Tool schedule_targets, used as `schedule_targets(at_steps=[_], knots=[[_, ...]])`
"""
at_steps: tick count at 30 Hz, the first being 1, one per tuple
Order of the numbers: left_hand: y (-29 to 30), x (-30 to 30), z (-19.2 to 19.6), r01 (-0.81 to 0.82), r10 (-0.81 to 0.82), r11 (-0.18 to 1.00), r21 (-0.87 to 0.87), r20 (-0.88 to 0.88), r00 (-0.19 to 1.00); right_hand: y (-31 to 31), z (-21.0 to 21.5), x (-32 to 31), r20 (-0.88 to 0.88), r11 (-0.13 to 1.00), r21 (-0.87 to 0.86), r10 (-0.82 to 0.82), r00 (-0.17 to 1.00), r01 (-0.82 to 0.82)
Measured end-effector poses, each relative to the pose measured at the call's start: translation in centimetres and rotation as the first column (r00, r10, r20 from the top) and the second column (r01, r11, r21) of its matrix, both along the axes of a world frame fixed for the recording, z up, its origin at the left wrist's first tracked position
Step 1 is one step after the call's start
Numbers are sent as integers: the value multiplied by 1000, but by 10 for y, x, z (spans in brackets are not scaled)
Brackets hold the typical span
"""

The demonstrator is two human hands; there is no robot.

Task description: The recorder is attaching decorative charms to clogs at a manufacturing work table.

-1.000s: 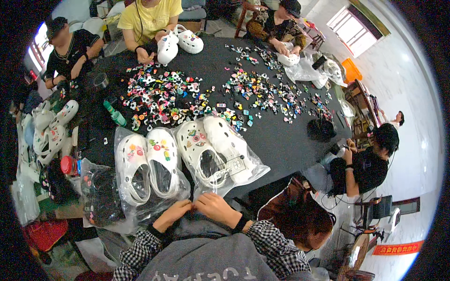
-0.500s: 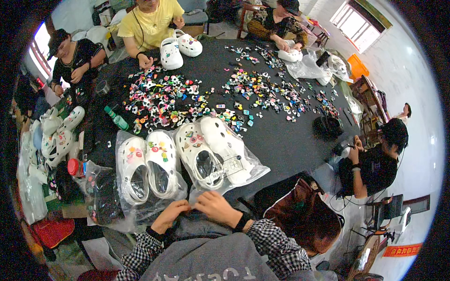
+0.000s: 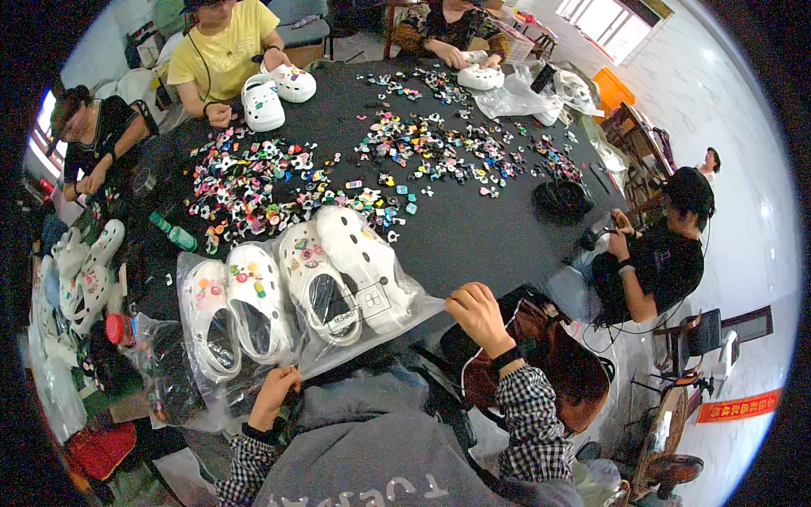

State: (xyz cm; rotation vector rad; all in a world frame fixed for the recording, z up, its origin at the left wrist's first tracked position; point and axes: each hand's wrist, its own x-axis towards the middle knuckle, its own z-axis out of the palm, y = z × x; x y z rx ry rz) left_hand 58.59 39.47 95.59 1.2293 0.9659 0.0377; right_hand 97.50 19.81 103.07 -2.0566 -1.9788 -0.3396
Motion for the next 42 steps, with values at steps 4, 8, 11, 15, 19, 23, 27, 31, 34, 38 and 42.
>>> schedule_targets(at_steps=[4,8,11,15,19,23,27,31,34,38,42], knots=[[-13,15,37,222,-133,911,348,-263,956,-3,-3,2,-121,999,-2,-50,991,50],[-20,40,86,326,-89,590,739,-342,935,-7,-2,-1,-187,993,61,-87,978,100],[-14,81,86,193,-262,400,896,-89,961,-11,-6,-6,-257,983,66,-146,955,169],[-20,118,53,196,-437,253,947,-69,897,-15,-11,-8,-293,976,60,-183,938,209],[-17,124,45,328,-572,158,931,-184,799,-19,-9,-7,-299,968,75,-207,931,239],[-16,114,16,396,-621,111,912,-247,744,-16,-11,-9,-316,963,91,-213,924,253],[-25,116,26,322,-542,205,924,-167,824,-17,-14,-16,-317,957,74,-245,916,281],[-17,130,54,239,-491,116,964,-154,858,-18,-15,-21,-327,950,74,-264,907,303],[-9,134,56,220,-529,37,975,-168,832,-17,-20,-24,-345,946,63,-279,896,318],[-5,125,28,175,-562,42,984,-122,818,-12,-14,-24,-356,950,43,-275,893,309],[-10,126,61,138,-344,506,851,52,938,-1,19,-53,-350,975,106,-149,925,197]])
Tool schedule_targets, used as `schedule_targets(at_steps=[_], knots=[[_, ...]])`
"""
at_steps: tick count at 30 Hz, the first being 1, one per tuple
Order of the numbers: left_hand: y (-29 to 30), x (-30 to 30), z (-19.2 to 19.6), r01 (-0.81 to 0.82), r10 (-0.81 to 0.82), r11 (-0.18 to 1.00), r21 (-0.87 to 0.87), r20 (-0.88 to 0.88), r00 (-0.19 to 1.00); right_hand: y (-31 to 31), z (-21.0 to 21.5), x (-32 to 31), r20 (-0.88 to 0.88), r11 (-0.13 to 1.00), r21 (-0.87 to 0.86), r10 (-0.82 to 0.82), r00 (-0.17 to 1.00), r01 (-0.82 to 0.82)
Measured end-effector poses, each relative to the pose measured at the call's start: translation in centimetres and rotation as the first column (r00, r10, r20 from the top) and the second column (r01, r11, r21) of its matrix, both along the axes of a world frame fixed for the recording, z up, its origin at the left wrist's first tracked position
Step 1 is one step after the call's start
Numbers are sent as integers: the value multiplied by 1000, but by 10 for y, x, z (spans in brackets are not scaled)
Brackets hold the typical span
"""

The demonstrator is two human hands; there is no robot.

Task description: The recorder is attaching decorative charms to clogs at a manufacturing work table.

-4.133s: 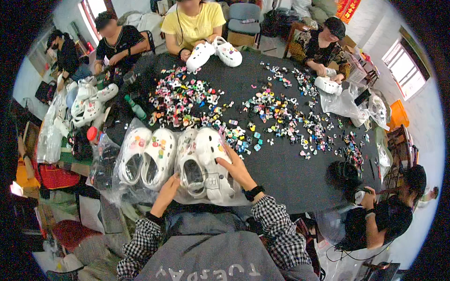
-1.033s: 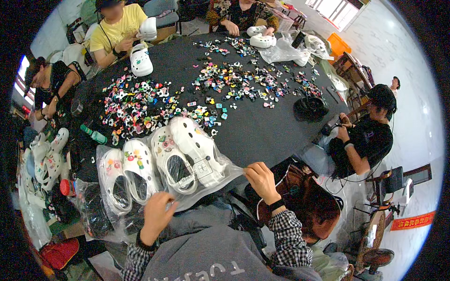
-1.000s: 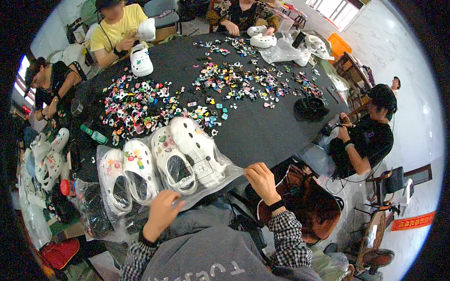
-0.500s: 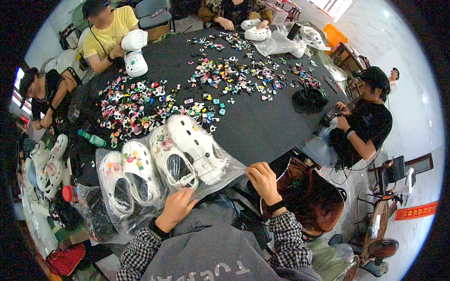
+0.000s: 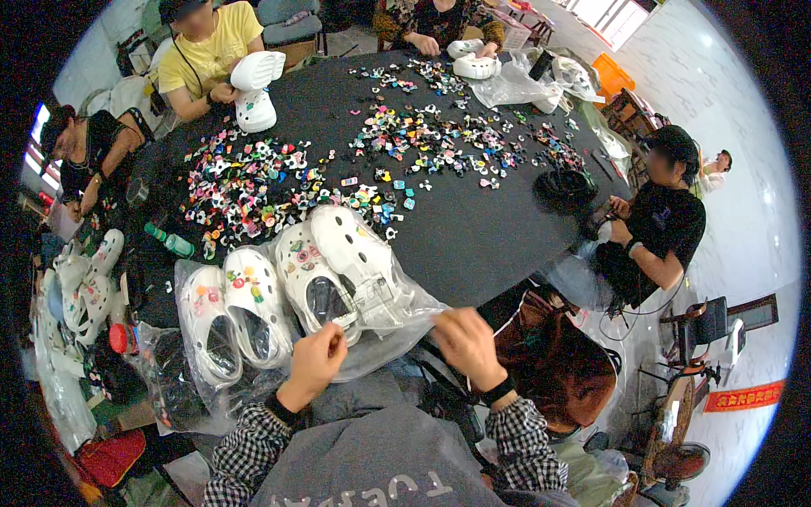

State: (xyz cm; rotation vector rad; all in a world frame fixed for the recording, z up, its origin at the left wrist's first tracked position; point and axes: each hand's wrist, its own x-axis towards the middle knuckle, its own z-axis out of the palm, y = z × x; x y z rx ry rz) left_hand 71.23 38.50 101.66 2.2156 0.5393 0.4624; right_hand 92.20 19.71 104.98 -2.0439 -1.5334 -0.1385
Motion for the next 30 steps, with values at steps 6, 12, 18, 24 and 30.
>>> schedule_targets(at_steps=[6,12,18,24,30], knots=[[-3,24,62,19,12,973,-229,132,991,47,-14,-43,-124,945,-50,315,941,-323],[-23,44,79,178,-105,850,-495,173,979,78,-6,-12,-90,1000,28,-10,996,13],[-1,13,38,148,-118,881,-448,96,988,54,-24,17,-175,990,-118,-102,979,82],[63,-1,-2,-30,36,992,-119,49,998,69,-10,52,-74,950,-295,87,993,-105],[72,-10,-35,-80,86,996,36,-224,971,69,-25,18,365,972,-231,43,930,46]])
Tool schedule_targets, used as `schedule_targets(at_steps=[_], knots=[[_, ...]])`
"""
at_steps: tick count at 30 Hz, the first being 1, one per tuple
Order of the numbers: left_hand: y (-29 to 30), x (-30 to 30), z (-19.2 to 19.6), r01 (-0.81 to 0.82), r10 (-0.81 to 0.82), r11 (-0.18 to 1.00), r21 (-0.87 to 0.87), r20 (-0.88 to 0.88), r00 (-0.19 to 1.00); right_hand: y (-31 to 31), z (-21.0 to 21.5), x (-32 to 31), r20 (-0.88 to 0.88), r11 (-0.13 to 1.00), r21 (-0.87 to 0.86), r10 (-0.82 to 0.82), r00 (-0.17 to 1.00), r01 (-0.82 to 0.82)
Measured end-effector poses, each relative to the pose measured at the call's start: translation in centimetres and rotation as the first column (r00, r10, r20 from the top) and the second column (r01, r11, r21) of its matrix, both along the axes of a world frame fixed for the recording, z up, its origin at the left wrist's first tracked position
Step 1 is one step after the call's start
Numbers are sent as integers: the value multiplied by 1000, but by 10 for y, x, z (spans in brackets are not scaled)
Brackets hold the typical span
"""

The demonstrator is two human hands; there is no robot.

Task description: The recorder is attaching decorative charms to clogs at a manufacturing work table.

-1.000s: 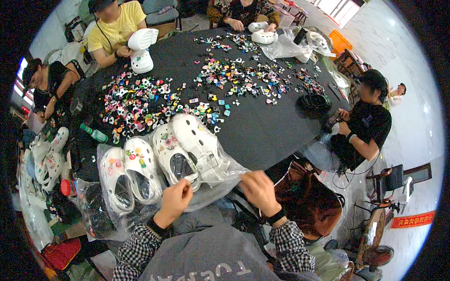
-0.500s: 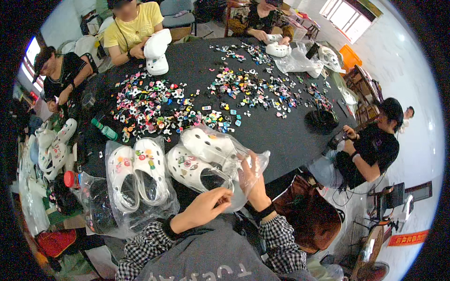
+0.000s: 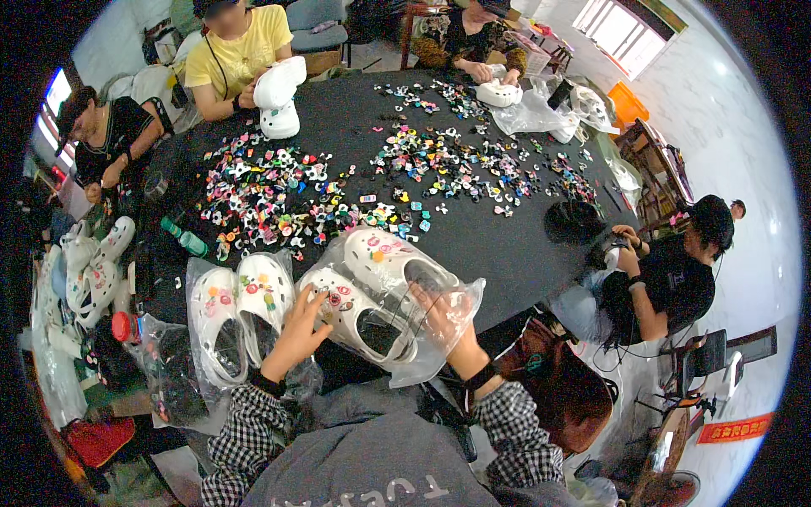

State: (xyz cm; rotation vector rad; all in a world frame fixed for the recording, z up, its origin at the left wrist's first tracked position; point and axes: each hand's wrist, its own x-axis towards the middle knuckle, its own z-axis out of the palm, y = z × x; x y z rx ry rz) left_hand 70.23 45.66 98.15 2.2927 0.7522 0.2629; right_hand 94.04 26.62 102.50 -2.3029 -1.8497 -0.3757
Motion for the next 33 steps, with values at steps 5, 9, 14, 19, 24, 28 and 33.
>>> schedule_targets(at_steps=[5,9,14,19,24,28,33], knots=[[7,1,1,31,-31,999,4,34,999,-3,-37,-17,-66,971,-53,230,971,-233],[12,-4,2,46,-42,998,-47,78,996,-9,-43,-15,-206,935,-50,334,920,-351],[14,-9,5,33,-24,994,-100,93,995,9,-28,-27,-158,887,-420,138,978,-193],[21,-11,0,25,6,986,-163,185,983,-3,-61,-2,-103,939,-140,302,948,-314],[24,-14,5,-84,130,984,-160,307,943,-14,-23,9,-291,984,-32,161,943,-178],[31,-24,25,-99,267,870,-482,292,918,-29,43,6,-27,905,-33,424,905,-424],[33,-25,35,-117,292,720,-684,146,945,-31,104,-2,42,839,27,542,839,-544]])
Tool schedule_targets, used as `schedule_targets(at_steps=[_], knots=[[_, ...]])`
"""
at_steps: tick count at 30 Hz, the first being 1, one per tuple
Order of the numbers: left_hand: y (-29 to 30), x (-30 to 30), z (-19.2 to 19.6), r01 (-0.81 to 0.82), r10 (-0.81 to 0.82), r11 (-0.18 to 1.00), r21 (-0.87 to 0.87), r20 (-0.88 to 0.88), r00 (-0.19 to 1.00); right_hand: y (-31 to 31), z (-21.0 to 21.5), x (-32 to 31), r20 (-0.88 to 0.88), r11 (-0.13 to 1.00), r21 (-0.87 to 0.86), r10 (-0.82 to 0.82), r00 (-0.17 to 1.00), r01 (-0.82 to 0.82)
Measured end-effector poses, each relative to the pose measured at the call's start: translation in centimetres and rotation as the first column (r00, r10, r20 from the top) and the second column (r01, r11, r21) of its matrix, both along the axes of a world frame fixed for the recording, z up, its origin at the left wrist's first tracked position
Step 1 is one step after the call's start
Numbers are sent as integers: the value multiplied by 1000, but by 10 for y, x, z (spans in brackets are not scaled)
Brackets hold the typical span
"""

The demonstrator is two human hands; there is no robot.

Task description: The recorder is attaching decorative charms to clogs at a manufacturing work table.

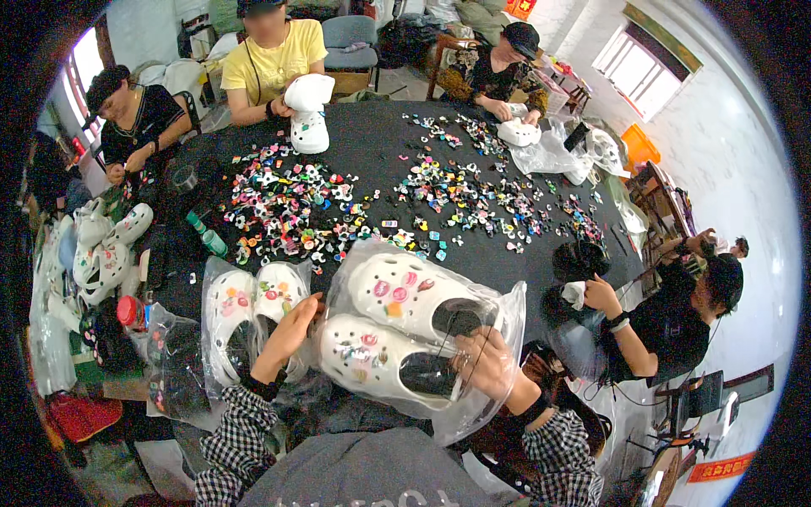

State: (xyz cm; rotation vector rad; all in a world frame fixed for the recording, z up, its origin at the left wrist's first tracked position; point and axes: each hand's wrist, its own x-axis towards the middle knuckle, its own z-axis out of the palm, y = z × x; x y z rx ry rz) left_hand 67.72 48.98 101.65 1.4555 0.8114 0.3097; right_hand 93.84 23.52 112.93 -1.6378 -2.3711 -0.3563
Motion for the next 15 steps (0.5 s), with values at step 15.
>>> schedule_targets(at_steps=[15], knots=[[-1,-97,76,-633,609,767,103,193,769,32,15,-15,-65,988,50,149,987,-146]])
